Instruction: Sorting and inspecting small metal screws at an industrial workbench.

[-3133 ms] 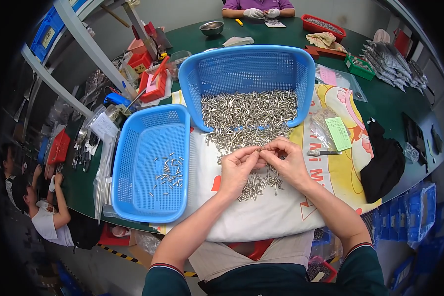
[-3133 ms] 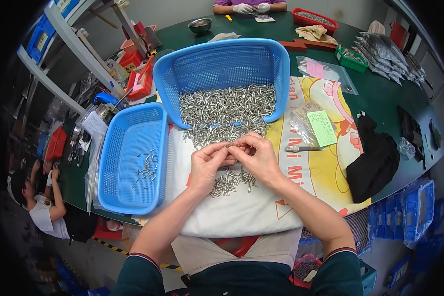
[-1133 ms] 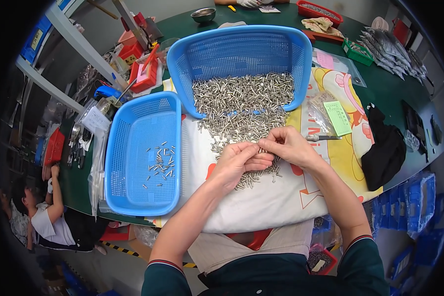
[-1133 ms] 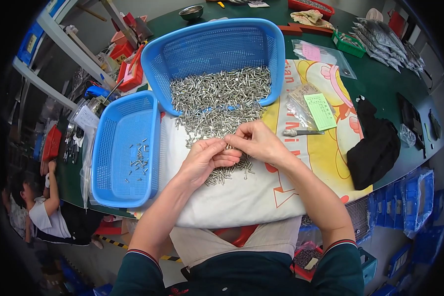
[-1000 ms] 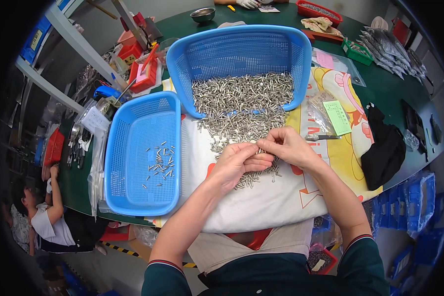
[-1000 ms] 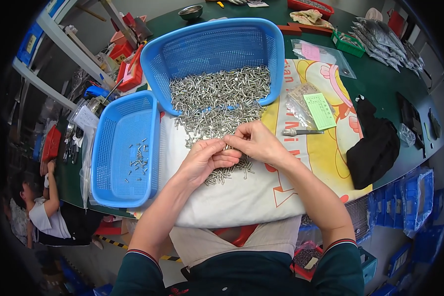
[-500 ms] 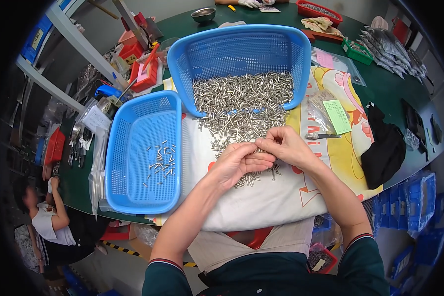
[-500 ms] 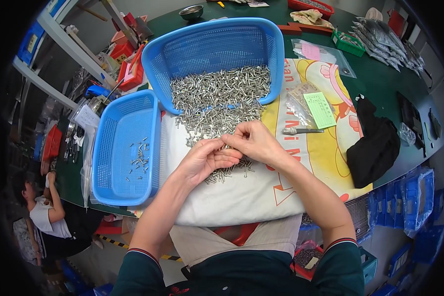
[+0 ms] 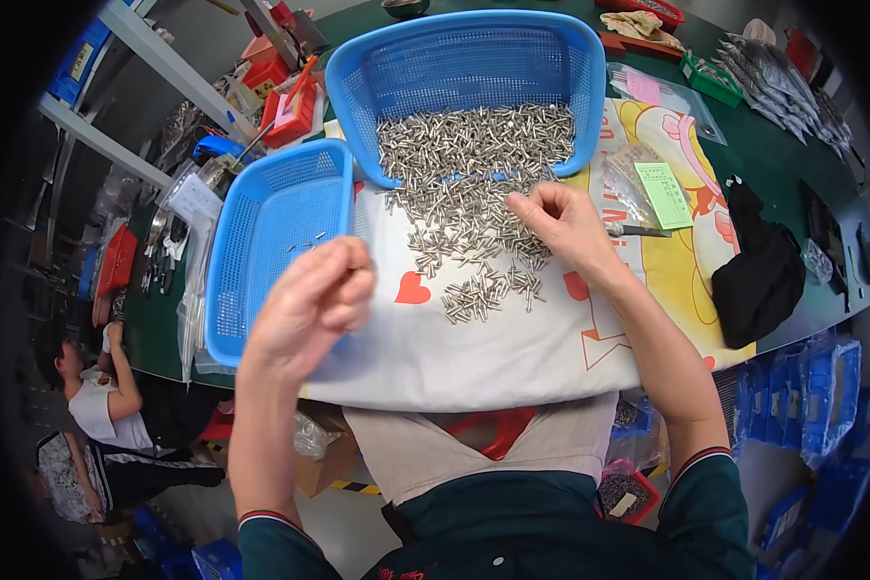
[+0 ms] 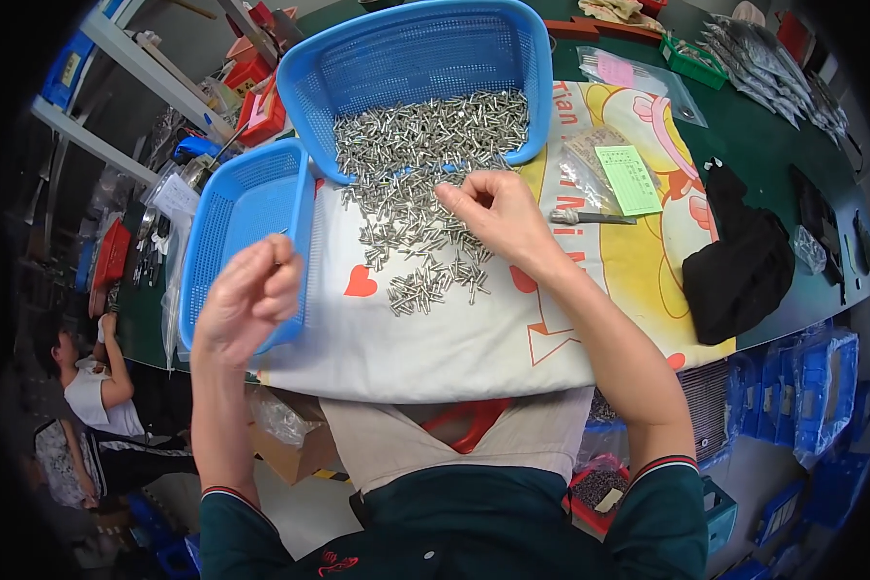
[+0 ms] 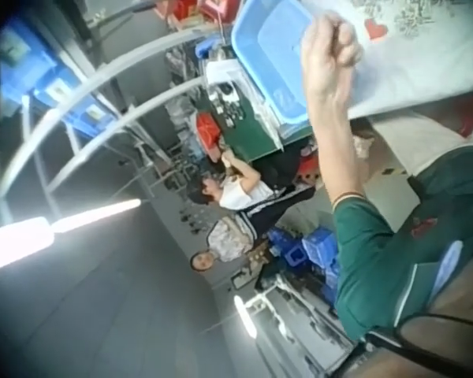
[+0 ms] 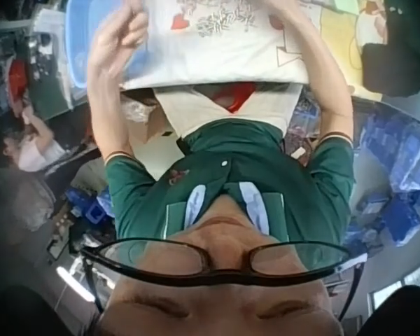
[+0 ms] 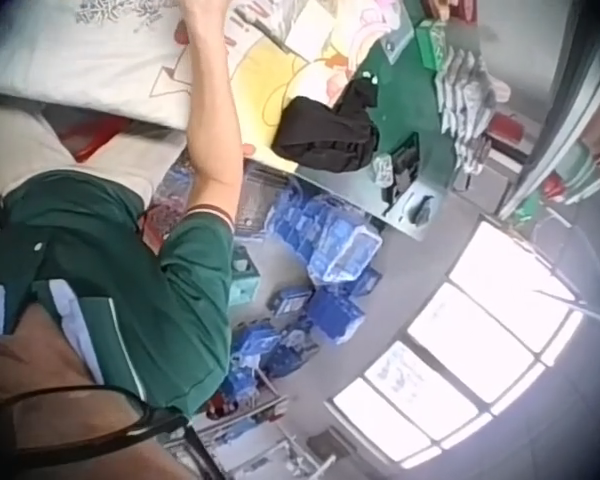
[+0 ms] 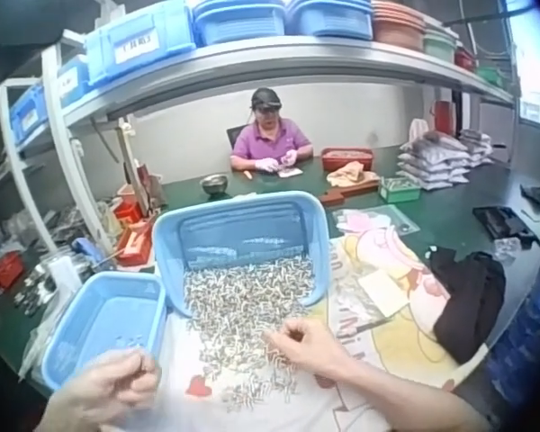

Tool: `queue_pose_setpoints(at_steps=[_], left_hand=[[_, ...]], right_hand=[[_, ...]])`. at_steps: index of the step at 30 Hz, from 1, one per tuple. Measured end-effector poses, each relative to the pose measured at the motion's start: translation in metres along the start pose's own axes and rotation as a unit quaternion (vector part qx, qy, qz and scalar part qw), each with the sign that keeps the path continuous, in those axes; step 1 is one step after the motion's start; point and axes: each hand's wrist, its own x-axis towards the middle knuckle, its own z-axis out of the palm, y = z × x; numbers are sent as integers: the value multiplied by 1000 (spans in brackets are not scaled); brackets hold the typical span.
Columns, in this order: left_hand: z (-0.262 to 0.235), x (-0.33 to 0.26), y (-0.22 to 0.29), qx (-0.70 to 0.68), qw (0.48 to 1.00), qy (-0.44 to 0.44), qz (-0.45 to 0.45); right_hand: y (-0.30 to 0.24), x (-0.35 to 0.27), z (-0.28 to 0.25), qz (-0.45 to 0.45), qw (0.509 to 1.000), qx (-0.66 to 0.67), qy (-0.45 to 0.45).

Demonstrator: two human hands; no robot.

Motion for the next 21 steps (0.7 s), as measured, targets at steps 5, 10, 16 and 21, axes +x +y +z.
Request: queue_pose_setpoints(at_steps=[5,10,16,21], left_hand=[[-47,-19,16,582,740,279,188],[-16,-28,2,698,566,292,328],[19,-17,-46,594,694,211,348],[4,19,-84,658,667,177,301]], right_hand=[[-11,-3,-18,-103,969,-203,-95],[0,-20,-23,-223,882,-391,-139],[7,-14,-19,-301,818,-464,-161],[10,-10,-13,-387,738,-526,-172]])
